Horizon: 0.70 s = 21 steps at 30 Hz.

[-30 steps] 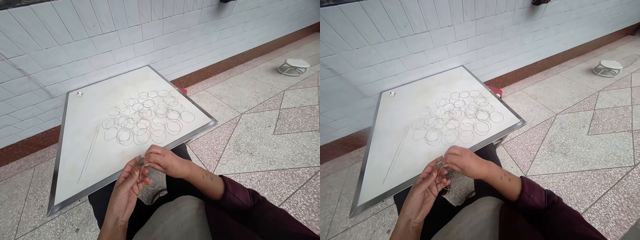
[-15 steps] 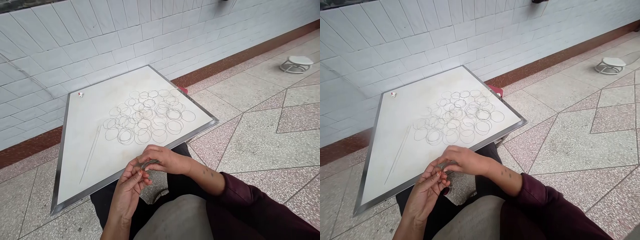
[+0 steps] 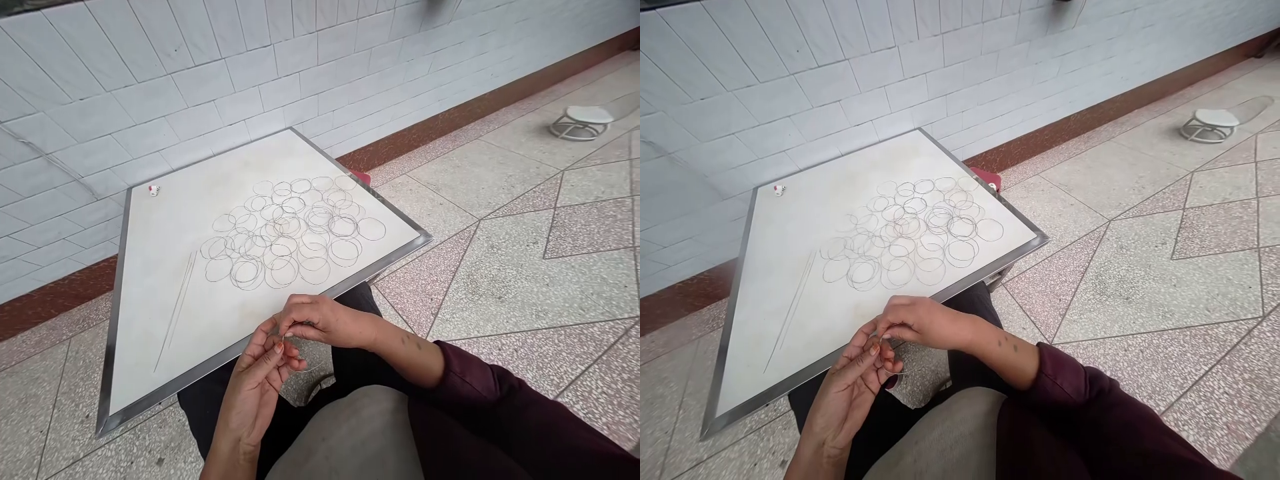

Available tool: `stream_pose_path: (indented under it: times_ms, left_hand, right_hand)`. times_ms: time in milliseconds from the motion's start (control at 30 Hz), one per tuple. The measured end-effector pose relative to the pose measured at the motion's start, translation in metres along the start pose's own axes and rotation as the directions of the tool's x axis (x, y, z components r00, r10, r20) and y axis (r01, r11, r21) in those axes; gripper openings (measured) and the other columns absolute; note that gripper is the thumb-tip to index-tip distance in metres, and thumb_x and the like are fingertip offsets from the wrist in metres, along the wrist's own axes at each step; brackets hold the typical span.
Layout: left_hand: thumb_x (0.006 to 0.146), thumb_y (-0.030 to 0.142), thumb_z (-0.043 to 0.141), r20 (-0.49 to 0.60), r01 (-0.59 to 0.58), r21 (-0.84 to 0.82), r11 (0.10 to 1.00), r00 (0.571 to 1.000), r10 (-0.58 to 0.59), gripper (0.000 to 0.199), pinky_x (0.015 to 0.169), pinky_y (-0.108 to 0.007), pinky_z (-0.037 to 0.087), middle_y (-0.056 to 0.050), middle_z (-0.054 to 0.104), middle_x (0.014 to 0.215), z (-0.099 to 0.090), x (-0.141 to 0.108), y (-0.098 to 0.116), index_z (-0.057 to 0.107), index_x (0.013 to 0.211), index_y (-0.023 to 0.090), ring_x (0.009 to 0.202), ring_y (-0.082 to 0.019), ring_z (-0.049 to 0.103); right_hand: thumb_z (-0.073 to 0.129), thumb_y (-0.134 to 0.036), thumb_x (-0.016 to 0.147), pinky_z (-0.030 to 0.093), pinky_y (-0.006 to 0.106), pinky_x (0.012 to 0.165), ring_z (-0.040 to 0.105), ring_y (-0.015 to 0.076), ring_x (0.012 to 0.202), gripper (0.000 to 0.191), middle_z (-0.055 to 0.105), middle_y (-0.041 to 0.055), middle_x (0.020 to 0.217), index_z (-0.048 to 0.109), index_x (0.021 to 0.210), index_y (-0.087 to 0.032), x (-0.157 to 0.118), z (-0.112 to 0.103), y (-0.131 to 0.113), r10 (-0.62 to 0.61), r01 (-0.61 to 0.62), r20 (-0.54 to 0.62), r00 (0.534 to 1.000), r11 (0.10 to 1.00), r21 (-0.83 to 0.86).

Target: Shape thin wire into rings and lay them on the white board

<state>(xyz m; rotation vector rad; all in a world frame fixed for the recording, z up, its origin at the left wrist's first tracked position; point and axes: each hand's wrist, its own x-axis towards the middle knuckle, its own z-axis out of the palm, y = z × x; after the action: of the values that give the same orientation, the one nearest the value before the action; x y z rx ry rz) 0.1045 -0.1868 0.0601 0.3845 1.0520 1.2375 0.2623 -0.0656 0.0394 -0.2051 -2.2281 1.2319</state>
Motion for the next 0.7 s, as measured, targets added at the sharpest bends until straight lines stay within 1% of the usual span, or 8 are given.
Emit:
stream_pose_path:
  times_ms: [100, 233, 400, 467, 533, 700]
  left_hand:
    - [0.084, 0.025, 0.072, -0.004, 0.005, -0.017, 1.0, 1.0, -0.005, 0.029, 0.076, -0.034, 0.056, -0.003, 0.065, 0.079, 0.0002, 0.001, -0.0011, 0.069, 0.113, 0.019, 0.075, -0.016, 0.062]
    - [0.081, 0.022, 0.076, -0.02, 0.008, -0.008, 1.0, 1.0, -0.008, 0.035, 0.073, -0.031, 0.056, -0.002, 0.064, 0.079, 0.0008, 0.0026, -0.0025, 0.068, 0.114, 0.019, 0.071, -0.014, 0.061]
    - [0.081, 0.02, 0.076, -0.029, 0.003, -0.007, 1.0, 1.0, -0.003, 0.04, 0.076, -0.03, 0.055, -0.001, 0.063, 0.079, 0.0, 0.0025, -0.0027, 0.067, 0.12, 0.02, 0.078, -0.015, 0.062]
    - [0.08, 0.02, 0.077, -0.043, -0.006, -0.013, 1.0, 0.999, 0.005, 0.044, 0.075, -0.03, 0.055, -0.001, 0.063, 0.079, -0.0004, 0.0022, -0.0024, 0.066, 0.122, 0.021, 0.077, -0.014, 0.061]
    - [0.079, 0.019, 0.077, -0.052, -0.006, -0.008, 1.0, 0.999, 0.006, 0.049, 0.075, -0.029, 0.055, 0.0, 0.064, 0.079, -0.001, 0.0019, -0.0021, 0.065, 0.126, 0.022, 0.071, -0.012, 0.06]
    - [0.08, 0.02, 0.076, -0.025, -0.006, 0.024, 1.0, 1.0, 0.007, 0.059, 0.073, -0.028, 0.054, 0.0, 0.066, 0.081, -0.0034, 0.0013, -0.0025, 0.059, 0.136, 0.026, 0.063, -0.009, 0.058]
  right_hand:
    - [0.058, -0.02, 0.098, 0.052, 0.025, 0.082, 0.06, 0.0122, 0.089, 0.01, 0.06, 0.0047, 0.096, 0.066, 0.103, -0.016, -0.0004, -0.0007, -0.0001, 0.004, -0.004, 0.019, 1.0, 1.0, 0.008]
    - [0.058, -0.021, 0.098, 0.052, 0.024, 0.082, 0.061, 0.0119, 0.088, 0.011, 0.06, 0.0042, 0.096, 0.067, 0.103, -0.017, -0.001, -0.0003, 0.0012, 0.016, -0.017, 0.023, 1.0, 1.0, 0.021]
    - [0.06, -0.019, 0.097, 0.052, 0.027, 0.085, 0.061, 0.013, 0.094, 0.017, 0.064, 0.0052, 0.102, 0.065, 0.114, -0.018, -0.0032, -0.0006, 0.0044, 0.017, -0.017, -0.002, 1.0, 0.999, 0.049]
    - [0.061, -0.02, 0.096, 0.052, 0.027, 0.084, 0.061, 0.0131, 0.092, 0.017, 0.063, 0.0052, 0.101, 0.065, 0.113, -0.017, -0.0039, -0.0009, 0.0053, 0.018, -0.018, -0.023, 1.0, 0.999, 0.031]
    - [0.061, -0.021, 0.097, 0.053, 0.026, 0.081, 0.06, 0.0123, 0.09, 0.013, 0.06, 0.0051, 0.1, 0.066, 0.108, -0.017, -0.0043, -0.0004, 0.0059, 0.014, -0.014, -0.037, 0.999, 1.0, 0.002]
    - [0.06, -0.022, 0.097, 0.053, 0.023, 0.075, 0.058, 0.0114, 0.087, 0.013, 0.056, 0.0049, 0.1, 0.068, 0.105, -0.017, -0.0052, 0.0052, 0.0064, -0.004, -0.006, -0.09, 0.996, 0.995, -0.104]
